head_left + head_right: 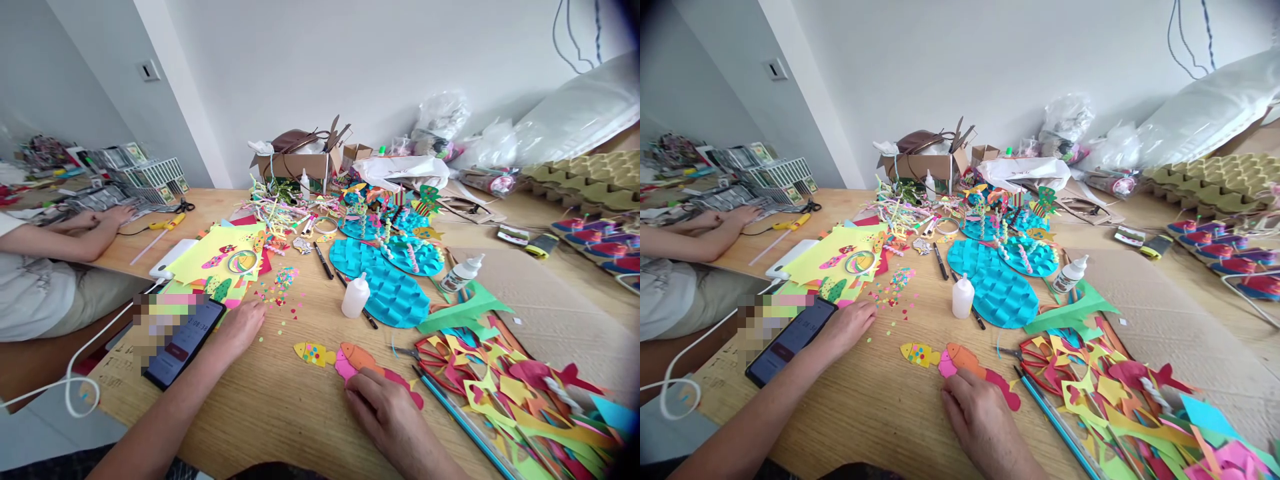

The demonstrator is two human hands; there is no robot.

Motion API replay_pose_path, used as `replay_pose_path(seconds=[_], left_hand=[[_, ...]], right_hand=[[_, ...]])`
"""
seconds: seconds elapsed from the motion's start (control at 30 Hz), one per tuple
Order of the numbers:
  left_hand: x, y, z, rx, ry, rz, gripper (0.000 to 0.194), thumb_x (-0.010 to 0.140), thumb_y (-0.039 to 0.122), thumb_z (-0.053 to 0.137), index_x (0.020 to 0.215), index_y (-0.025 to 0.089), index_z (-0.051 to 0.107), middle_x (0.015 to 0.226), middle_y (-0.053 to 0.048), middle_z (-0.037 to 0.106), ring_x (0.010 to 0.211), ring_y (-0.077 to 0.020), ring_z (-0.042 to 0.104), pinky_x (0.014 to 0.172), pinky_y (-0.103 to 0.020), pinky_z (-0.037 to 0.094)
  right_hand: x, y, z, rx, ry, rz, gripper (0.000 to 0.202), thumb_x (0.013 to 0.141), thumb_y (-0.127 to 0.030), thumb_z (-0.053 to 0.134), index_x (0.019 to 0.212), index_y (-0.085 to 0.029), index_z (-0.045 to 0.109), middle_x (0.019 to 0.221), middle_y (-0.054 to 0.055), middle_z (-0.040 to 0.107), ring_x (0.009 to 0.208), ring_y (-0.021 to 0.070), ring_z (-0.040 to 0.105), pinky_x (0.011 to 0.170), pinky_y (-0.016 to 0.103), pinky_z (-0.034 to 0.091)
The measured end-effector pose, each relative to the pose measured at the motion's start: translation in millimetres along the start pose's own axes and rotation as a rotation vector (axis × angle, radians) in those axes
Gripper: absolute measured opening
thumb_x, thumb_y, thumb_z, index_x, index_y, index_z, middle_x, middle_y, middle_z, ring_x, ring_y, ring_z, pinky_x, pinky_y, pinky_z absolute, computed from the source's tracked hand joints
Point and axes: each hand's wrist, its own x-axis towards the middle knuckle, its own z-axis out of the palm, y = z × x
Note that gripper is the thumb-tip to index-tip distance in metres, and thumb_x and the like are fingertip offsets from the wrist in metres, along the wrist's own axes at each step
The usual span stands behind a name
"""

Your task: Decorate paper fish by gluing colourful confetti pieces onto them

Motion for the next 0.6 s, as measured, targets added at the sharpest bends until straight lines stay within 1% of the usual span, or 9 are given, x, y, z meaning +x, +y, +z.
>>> replay_pose_path(seconds=[0.1,0.2,0.3,0.37,0.4,0.47,0.53,0.6], left_hand=[[0.3,-1.9,0.6,-0.032,0.018,-0.008,0.018,0.08,0.011,0.039,0.075,0.017,0.055,0.078,-0.006,0.058,0.077,-0.0182,0.054,0.07,-0.029,0.04],[0.6,-3.1,-2.7,-0.089,0.047,-0.01,0.019,0.08,0.012,0.039,0.071,0.017,0.055,0.077,-0.006,0.058,0.076,-0.0181,0.054,0.07,-0.028,0.04],[0.0,-1.6,-7.9,-0.178,0.08,-0.011,0.018,0.079,0.014,0.039,0.07,0.018,0.054,0.076,-0.002,0.058,0.075,-0.0157,0.053,0.068,-0.025,0.039],[-0.8,1.3,-10.8,-0.238,0.087,-0.012,0.015,0.078,0.017,0.04,0.07,0.019,0.053,0.073,0.001,0.057,0.07,-0.0135,0.053,0.064,-0.022,0.039],[-1.2,3.3,-11.9,-0.297,0.082,-0.013,0.014,0.078,0.02,0.04,0.07,0.019,0.053,0.07,0.002,0.056,0.067,-0.0125,0.052,0.061,-0.021,0.039],[-2.4,7.9,-13.8,-0.487,0.045,-0.017,0.014,0.076,0.025,0.042,0.068,0.018,0.051,0.064,0.003,0.052,0.061,-0.011,0.049,0.055,-0.019,0.038],[-4.0,13.2,-15.7,-0.727,-0.01,-0.022,0.015,0.074,0.03,0.044,0.067,0.017,0.049,0.06,0.004,0.047,0.057,-0.0101,0.045,0.051,-0.018,0.036],[-5.8,19.3,-17.9,-0.903,-0.054,-0.026,0.017,0.073,0.033,0.046,0.066,0.017,0.047,0.059,0.005,0.043,0.055,-0.0093,0.041,0.048,-0.018,0.035]], right_hand=[[0.2,0.8,0.7,0.003,0.001,-0.004,0.022,0.087,-0.022,0.034,0.075,-0.02,0.053,0.071,0.002,0.056,0.063,0.0123,0.054,0.056,0.022,0.039],[0.1,2.0,0.9,0.006,-0.002,0.005,0.023,0.087,-0.022,0.034,0.075,-0.02,0.053,0.071,0.002,0.056,0.063,0.0125,0.054,0.056,0.022,0.039],[-0.2,2.5,2.1,0.022,-0.004,0.013,0.021,0.086,-0.022,0.035,0.074,-0.02,0.053,0.071,0.002,0.056,0.063,0.0127,0.054,0.056,0.023,0.039],[-0.3,1.0,2.8,0.053,-0.005,0.024,0.021,0.085,-0.021,0.036,0.073,-0.02,0.053,0.071,0.002,0.057,0.063,0.0128,0.054,0.056,0.022,0.039],[-0.3,-0.7,2.6,0.075,-0.004,0.034,0.021,0.085,-0.02,0.037,0.072,-0.02,0.053,0.071,0.002,0.057,0.063,0.0129,0.054,0.056,0.022,0.039],[0.4,-6.4,-0.3,0.12,0.01,0.06,0.02,0.084,-0.019,0.038,0.071,-0.019,0.053,0.07,0.002,0.058,0.063,0.0128,0.055,0.055,0.022,0.039],[2.5,-14.5,-7.1,0.159,0.033,0.091,0.018,0.081,-0.018,0.04,0.07,-0.019,0.054,0.067,0.001,0.058,0.061,0.0124,0.054,0.054,0.021,0.038],[6.9,-23.5,-17.0,0.188,0.041,0.126,0.014,0.077,-0.016,0.044,0.068,-0.019,0.054,0.061,-0.001,0.056,0.056,0.0116,0.052,0.05,0.02,0.036]])
